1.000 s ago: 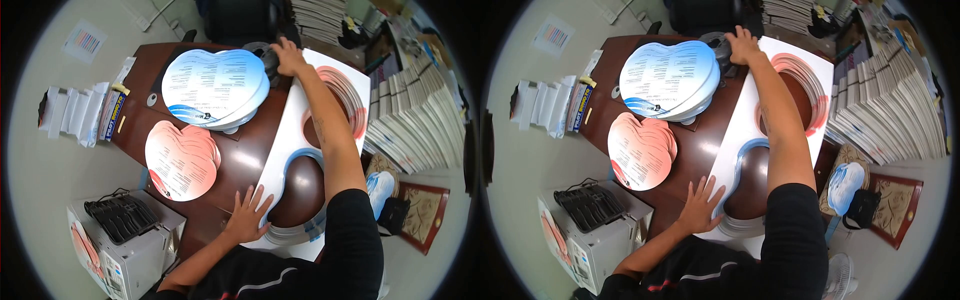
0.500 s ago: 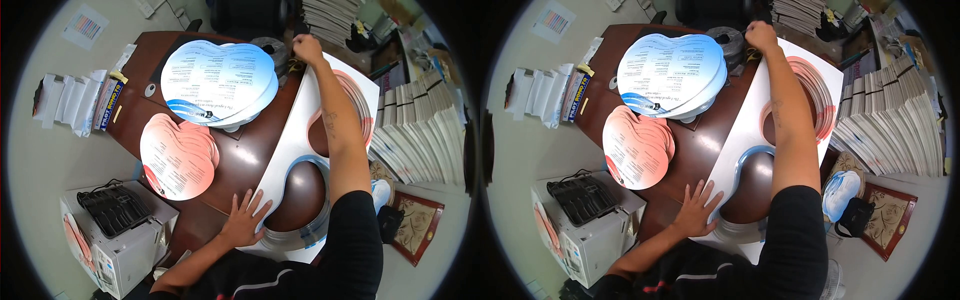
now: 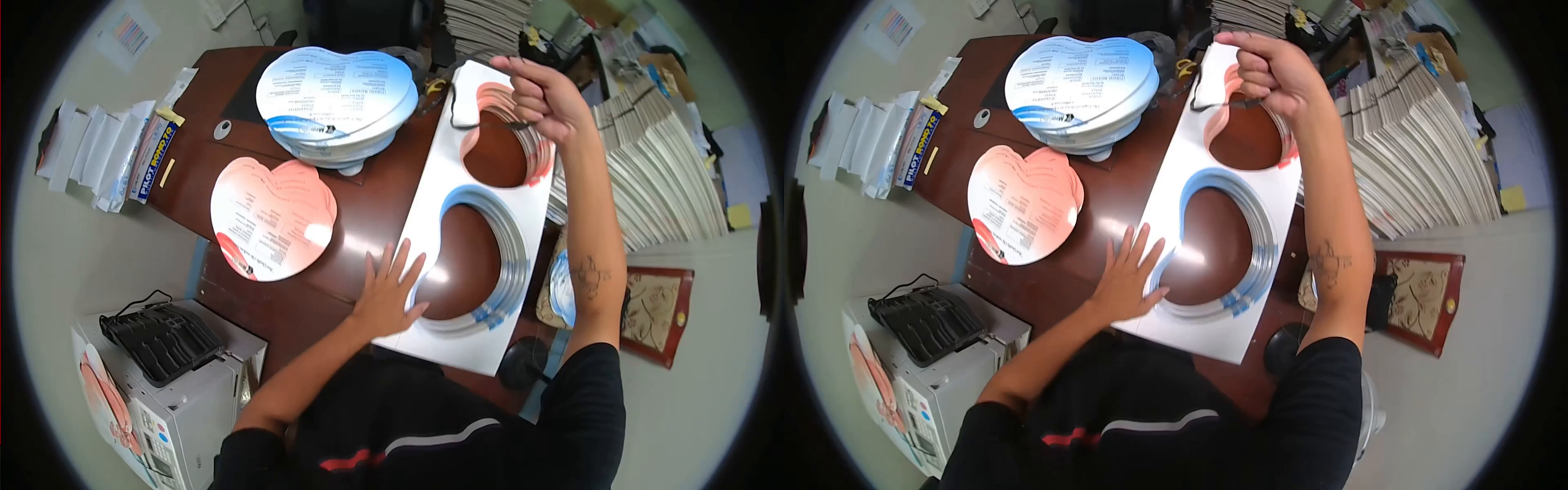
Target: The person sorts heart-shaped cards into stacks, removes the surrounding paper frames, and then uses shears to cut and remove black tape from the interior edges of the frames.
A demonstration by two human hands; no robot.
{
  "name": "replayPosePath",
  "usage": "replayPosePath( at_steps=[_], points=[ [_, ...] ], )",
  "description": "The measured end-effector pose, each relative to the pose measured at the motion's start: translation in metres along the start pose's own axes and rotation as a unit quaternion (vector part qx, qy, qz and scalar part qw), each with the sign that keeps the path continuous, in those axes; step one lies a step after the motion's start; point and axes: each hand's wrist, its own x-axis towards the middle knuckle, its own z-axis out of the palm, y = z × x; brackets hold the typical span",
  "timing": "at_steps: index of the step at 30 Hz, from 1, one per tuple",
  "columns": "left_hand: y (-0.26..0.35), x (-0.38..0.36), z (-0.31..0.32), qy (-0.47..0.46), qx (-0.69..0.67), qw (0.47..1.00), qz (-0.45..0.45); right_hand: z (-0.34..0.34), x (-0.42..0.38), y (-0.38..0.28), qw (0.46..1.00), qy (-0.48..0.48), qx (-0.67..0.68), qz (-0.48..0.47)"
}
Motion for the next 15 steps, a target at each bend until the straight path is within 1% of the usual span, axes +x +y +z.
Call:
replayPosePath(
  at_steps=[1,2,3,4,7,8,9,10,11,12,13,14,15],
  points=[
    [0.001,-0.003,-0.004,0.023,-0.007,1.0,0.003,0.009,-0.026,0.006,0.996,-0.031,0.079,0.003],
    [0.003,-0.005,-0.008,0.047,-0.014,0.999,0.007,0.023,-0.053,0.014,0.993,-0.014,0.116,-0.009],
    [0.005,-0.006,-0.013,0.072,-0.021,0.997,0.013,0.031,-0.077,0.023,0.986,-0.053,0.155,-0.011],
    [0.014,-0.004,-0.027,0.159,-0.075,0.984,0.036,0.045,-0.101,0.033,0.98,-0.063,0.189,-0.004],
    [0.051,0.015,-0.07,0.311,-0.186,0.925,0.113,0.095,-0.152,0.061,0.954,-0.087,0.285,0.018],
    [0.059,0.021,-0.079,0.305,-0.183,0.927,0.12,0.109,-0.161,0.065,0.952,-0.095,0.291,0.005],
    [0.063,0.028,-0.085,0.301,-0.179,0.928,0.13,0.111,-0.168,0.068,0.96,-0.057,0.271,-0.031],
    [0.061,0.033,-0.087,0.261,-0.181,0.938,0.14,0.105,-0.168,0.067,0.966,-0.02,0.248,-0.069],
    [0.055,0.029,-0.089,0.129,-0.374,0.916,0.071,0.099,-0.167,0.067,0.969,0.019,0.225,-0.104],
    [0.047,0.018,-0.099,-0.016,-0.544,0.839,-0.006,0.095,-0.165,0.068,0.961,0.153,0.146,-0.176],
    [0.044,0.008,-0.107,-0.163,-0.676,0.713,-0.084,0.11,-0.173,0.065,0.932,0.287,0.042,-0.218],
    [0.048,-0.001,-0.111,-0.12,-0.777,0.61,-0.1,0.1,-0.185,0.077,0.928,0.316,-0.087,-0.178],
    [0.05,-0.009,-0.119,-0.068,-0.86,0.492,-0.114,0.088,-0.192,0.092,0.908,0.334,-0.215,-0.132]
  ],
)
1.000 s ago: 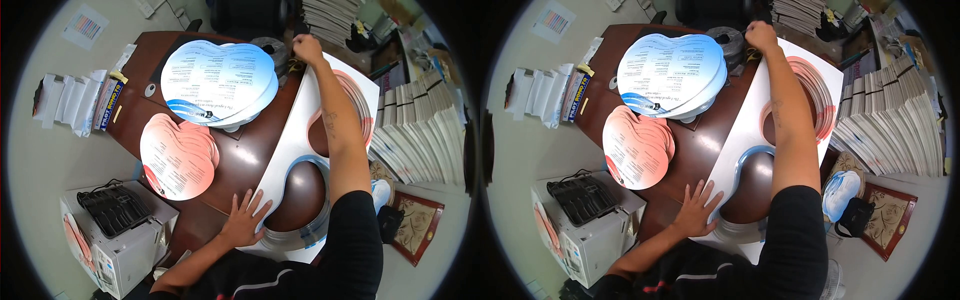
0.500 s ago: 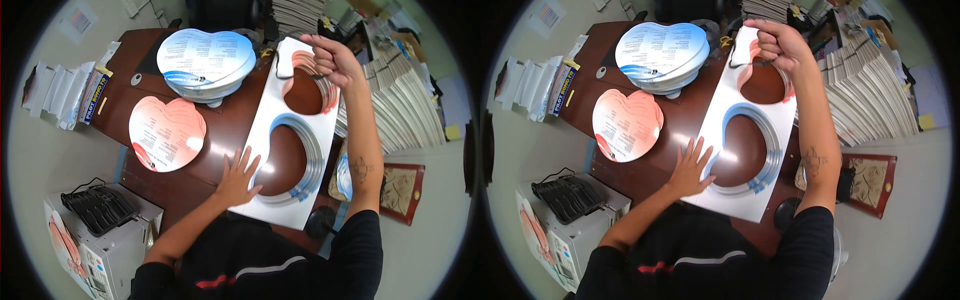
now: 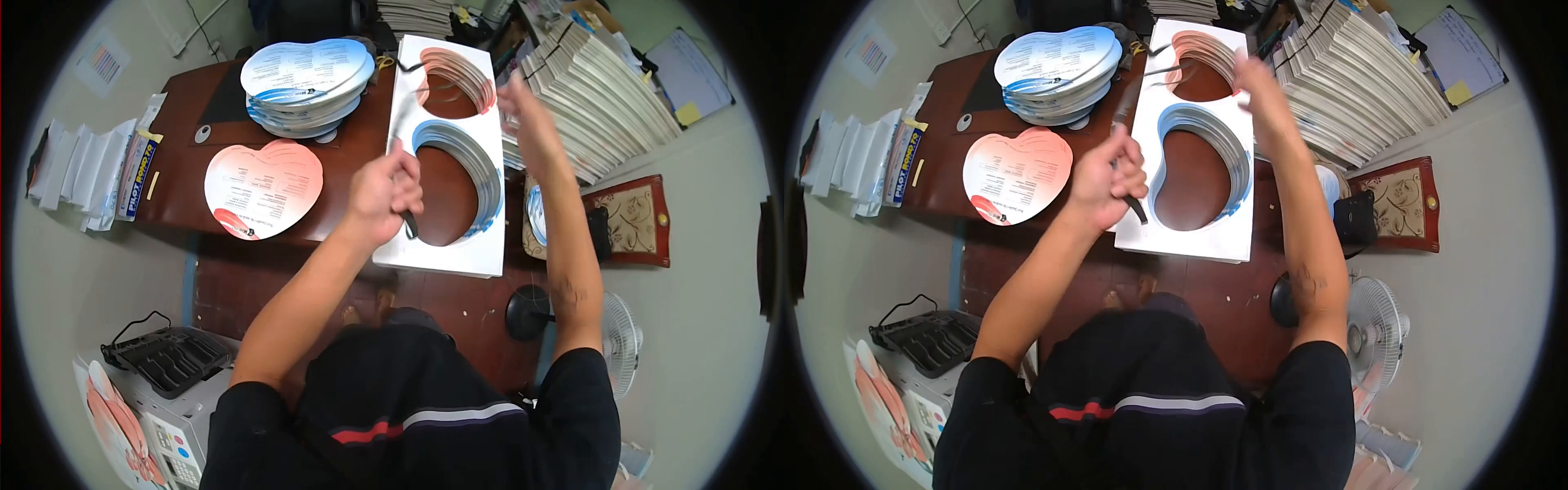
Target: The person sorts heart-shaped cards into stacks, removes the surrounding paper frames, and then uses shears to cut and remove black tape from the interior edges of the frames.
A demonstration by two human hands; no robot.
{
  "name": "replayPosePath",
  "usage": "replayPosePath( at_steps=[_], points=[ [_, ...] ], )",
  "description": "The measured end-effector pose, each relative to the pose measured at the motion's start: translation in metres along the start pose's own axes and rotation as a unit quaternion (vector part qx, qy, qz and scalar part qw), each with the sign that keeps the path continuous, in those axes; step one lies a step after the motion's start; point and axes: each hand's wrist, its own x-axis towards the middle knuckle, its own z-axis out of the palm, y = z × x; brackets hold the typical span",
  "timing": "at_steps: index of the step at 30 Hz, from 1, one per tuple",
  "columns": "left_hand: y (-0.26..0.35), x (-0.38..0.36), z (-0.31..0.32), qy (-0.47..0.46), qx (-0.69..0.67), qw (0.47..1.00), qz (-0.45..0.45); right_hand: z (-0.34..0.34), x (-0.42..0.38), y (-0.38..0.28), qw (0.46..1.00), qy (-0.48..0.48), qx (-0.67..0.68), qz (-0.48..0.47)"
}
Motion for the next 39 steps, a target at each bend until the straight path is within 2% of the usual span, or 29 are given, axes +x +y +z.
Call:
replayPosePath(
  at_steps=[1,2,4,6,9,12,16,18,19,20,21,22,24,25,27,28,29,30,31,32,34,35,37,39],
  points=[
    [0.01,-0.009,0.01,0.018,-0.074,0.997,-0.003,0.01,-0.026,0.006,0.997,-0.074,0.012,0.013],
    [0.015,-0.011,0.006,-0.028,-0.11,0.993,0.015,0.024,-0.065,0.013,0.988,-0.15,0.022,0.028],
    [0.016,-0.015,0.003,-0.065,-0.169,0.983,0.039,0.055,-0.114,0.039,0.922,-0.375,0.009,-0.093],
    [0.013,-0.019,-0.004,-0.07,-0.201,0.976,0.047,0.089,-0.16,0.056,0.885,-0.424,0.172,0.08],
    [0.013,-0.031,-0.018,-0.052,-0.23,0.969,0.078,0.095,-0.191,0.083,0.889,-0.355,0.257,0.13],
    [0.027,-0.041,-0.034,-0.003,-0.226,0.965,0.131,0.051,-0.195,0.082,0.88,-0.398,0.181,0.186],
    [0.057,-0.053,-0.081,0.044,-0.249,0.944,0.211,-0.037,-0.172,0.064,0.902,-0.391,0.059,0.172],
    [0.057,-0.06,-0.102,0.084,-0.205,0.943,0.247,-0.071,-0.151,0.052,0.912,-0.376,0.015,0.161],
    [0.051,-0.064,-0.109,0.096,-0.133,0.956,0.243,-0.078,-0.142,0.043,0.922,-0.352,-0.014,0.163],
    [0.041,-0.063,-0.114,0.181,-0.067,0.957,0.218,-0.081,-0.126,0.05,0.928,-0.349,-0.131,0.003],
    [0.029,-0.067,-0.096,0.265,0.001,0.945,0.189,-0.081,-0.111,0.051,0.907,-0.3,-0.259,-0.139],
    [0.015,-0.074,-0.085,0.347,0.068,0.922,0.155,-0.077,-0.098,0.053,0.852,-0.24,-0.374,-0.275],
    [-0.028,-0.089,-0.132,0.377,0.103,0.916,0.087,-0.057,-0.08,0.053,0.834,-0.14,-0.412,-0.339],
    [-0.053,-0.101,-0.155,0.373,0.056,0.925,0.042,-0.046,-0.071,0.054,0.819,-0.09,-0.429,-0.369],
    [-0.12,-0.112,-0.199,0.396,0.008,0.917,-0.04,-0.026,-0.051,0.086,0.845,-0.12,-0.425,-0.302],
    [-0.149,-0.111,-0.213,0.424,0.006,0.902,-0.078,-0.017,-0.039,0.114,0.844,-0.184,-0.449,-0.229],
    [-0.169,-0.102,-0.208,0.416,0.045,0.9,-0.12,-0.01,-0.024,0.155,0.818,-0.29,-0.465,-0.176],
    [-0.193,-0.091,-0.196,0.408,0.079,0.895,-0.164,0.0,-0.02,0.172,0.823,-0.341,-0.443,-0.102],
    [-0.21,-0.077,-0.18,0.386,0.047,0.908,-0.156,0.012,-0.019,0.184,0.819,-0.389,-0.419,-0.029],
    [-0.22,-0.06,-0.166,0.363,0.016,0.92,-0.145,0.022,-0.016,0.194,0.8,-0.406,-0.442,-0.02],
    [-0.262,-0.025,-0.182,0.358,-0.069,0.929,-0.054,0.036,-0.016,0.214,0.757,-0.436,-0.486,0.002],
    [-0.272,-0.016,-0.182,0.342,-0.085,0.935,-0.044,0.041,-0.012,0.224,0.738,-0.473,-0.48,-0.003],
    [-0.283,0.0,-0.175,0.304,-0.113,0.946,-0.02,0.048,-0.018,0.218,0.718,-0.467,-0.515,-0.029],
    [-0.288,0.004,-0.159,0.343,-0.131,0.93,-0.014,0.052,-0.016,0.216,0.707,-0.447,-0.543,-0.07]
  ],
)
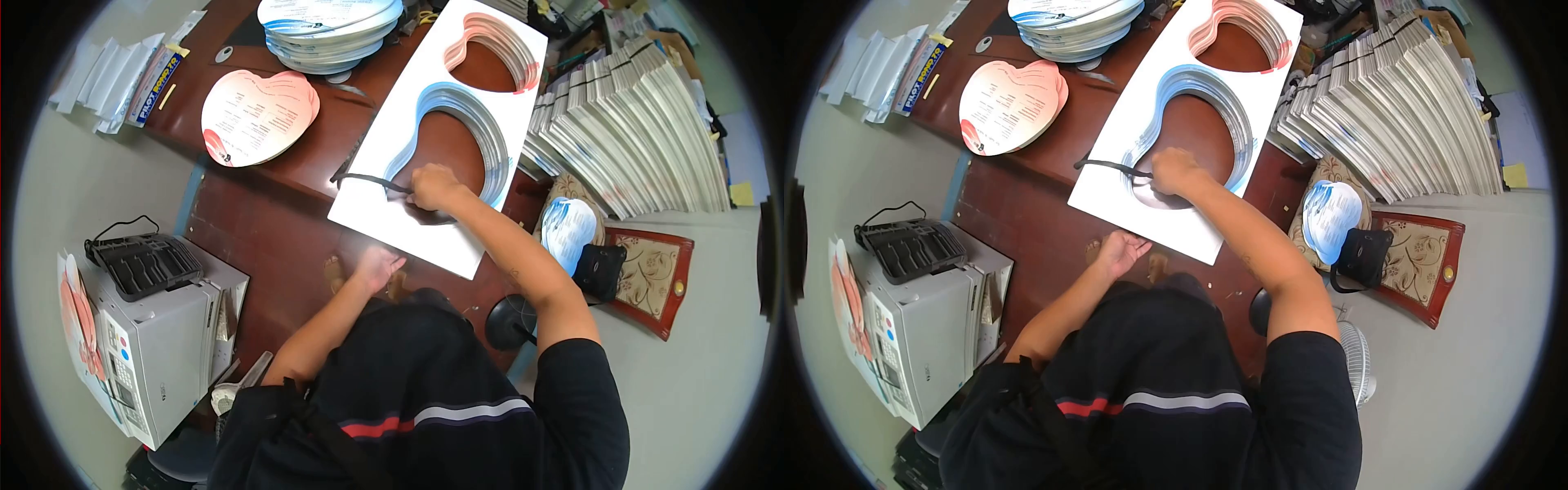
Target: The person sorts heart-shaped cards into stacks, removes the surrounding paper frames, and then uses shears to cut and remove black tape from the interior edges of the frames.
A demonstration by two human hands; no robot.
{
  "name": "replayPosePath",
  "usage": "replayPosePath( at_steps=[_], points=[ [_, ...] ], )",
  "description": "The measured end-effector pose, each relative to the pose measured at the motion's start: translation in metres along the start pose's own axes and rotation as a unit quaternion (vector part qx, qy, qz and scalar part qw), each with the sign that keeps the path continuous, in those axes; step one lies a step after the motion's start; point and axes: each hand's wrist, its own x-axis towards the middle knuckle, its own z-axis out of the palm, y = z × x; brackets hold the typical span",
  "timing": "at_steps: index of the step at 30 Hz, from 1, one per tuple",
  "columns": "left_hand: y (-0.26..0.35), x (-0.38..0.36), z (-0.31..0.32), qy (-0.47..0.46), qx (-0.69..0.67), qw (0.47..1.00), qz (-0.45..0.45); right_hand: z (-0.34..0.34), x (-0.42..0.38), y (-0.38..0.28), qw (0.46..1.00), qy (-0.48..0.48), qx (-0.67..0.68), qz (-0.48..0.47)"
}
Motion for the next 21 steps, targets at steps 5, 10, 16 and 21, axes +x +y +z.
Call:
replayPosePath(
  at_steps=[5,10,16,21],
  points=[
    [-0.006,-0.002,0.008,0.002,-0.039,0.999,0.03,0.02,0.007,-0.002,0.996,-0.091,-0.009,-0.012],
    [-0.009,-0.003,0.008,-0.008,0.002,0.998,0.065,0.041,0.018,-0.005,0.993,-0.113,0.003,-0.021],
    [-0.016,-0.011,0.01,0.016,-0.002,0.997,0.076,0.032,-0.001,-0.016,0.989,-0.145,0.026,-0.03],
    [-0.026,-0.006,0.008,0.002,-0.035,0.997,0.074,0.032,-0.004,-0.019,0.974,-0.209,0.091,0.004]
  ],
)
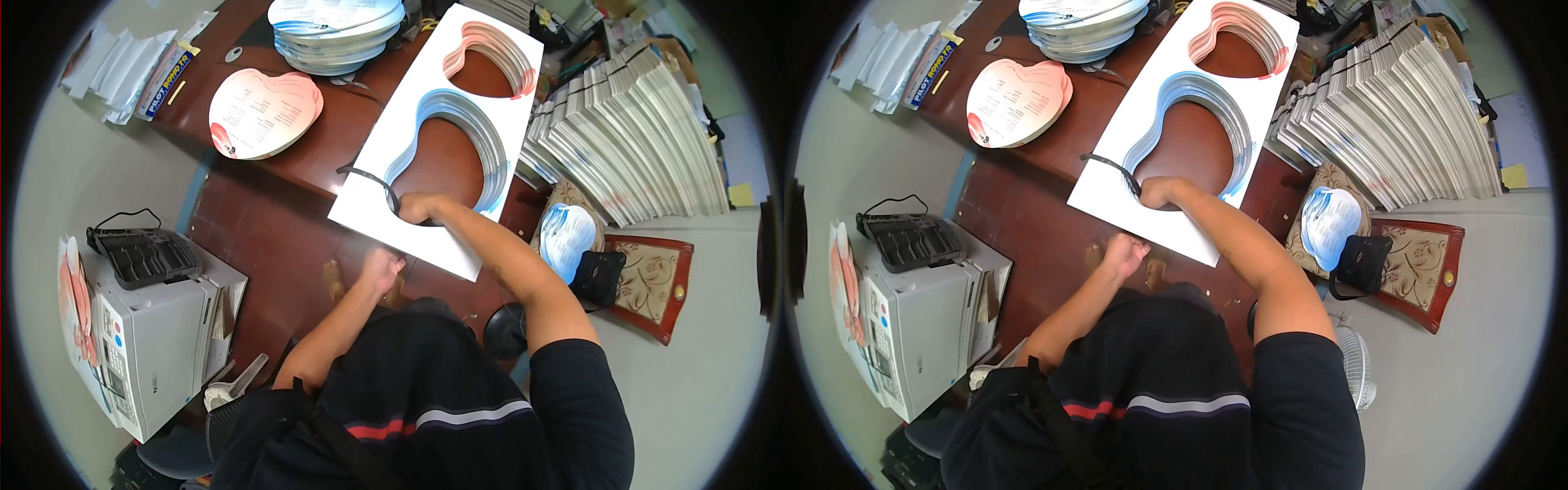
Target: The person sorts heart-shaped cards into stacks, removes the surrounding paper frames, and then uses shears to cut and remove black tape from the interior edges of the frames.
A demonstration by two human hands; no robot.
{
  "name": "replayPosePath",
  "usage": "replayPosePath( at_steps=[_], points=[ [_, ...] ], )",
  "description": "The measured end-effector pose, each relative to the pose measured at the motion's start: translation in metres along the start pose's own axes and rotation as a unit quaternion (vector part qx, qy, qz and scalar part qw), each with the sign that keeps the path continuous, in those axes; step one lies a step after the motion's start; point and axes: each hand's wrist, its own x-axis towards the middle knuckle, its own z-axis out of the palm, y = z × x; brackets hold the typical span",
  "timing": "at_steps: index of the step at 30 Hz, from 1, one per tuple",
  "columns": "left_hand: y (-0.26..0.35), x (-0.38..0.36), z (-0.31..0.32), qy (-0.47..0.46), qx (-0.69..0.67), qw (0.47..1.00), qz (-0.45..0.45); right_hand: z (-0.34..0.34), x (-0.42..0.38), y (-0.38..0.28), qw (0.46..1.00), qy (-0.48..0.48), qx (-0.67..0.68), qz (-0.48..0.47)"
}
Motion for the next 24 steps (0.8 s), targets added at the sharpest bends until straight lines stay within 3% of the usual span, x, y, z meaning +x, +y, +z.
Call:
replayPosePath(
  at_steps=[6,16,19,24],
  points=[
    [0.002,0.004,0.011,0.019,0.027,0.999,-0.017,0.006,0.001,0.007,0.988,-0.081,0.132,0.016],
    [0.011,-0.003,0.014,0.033,0.205,0.977,-0.051,-0.002,-0.017,-0.005,0.993,-0.062,0.094,0.025],
    [0.012,-0.009,0.003,-0.045,0.175,0.979,-0.094,-0.001,-0.013,-0.003,0.995,-0.052,0.086,0.025],
    [0.002,-0.006,-0.006,-0.061,0.223,0.969,-0.083,0.004,-0.01,0.002,0.996,-0.039,0.081,0.015]
  ],
)
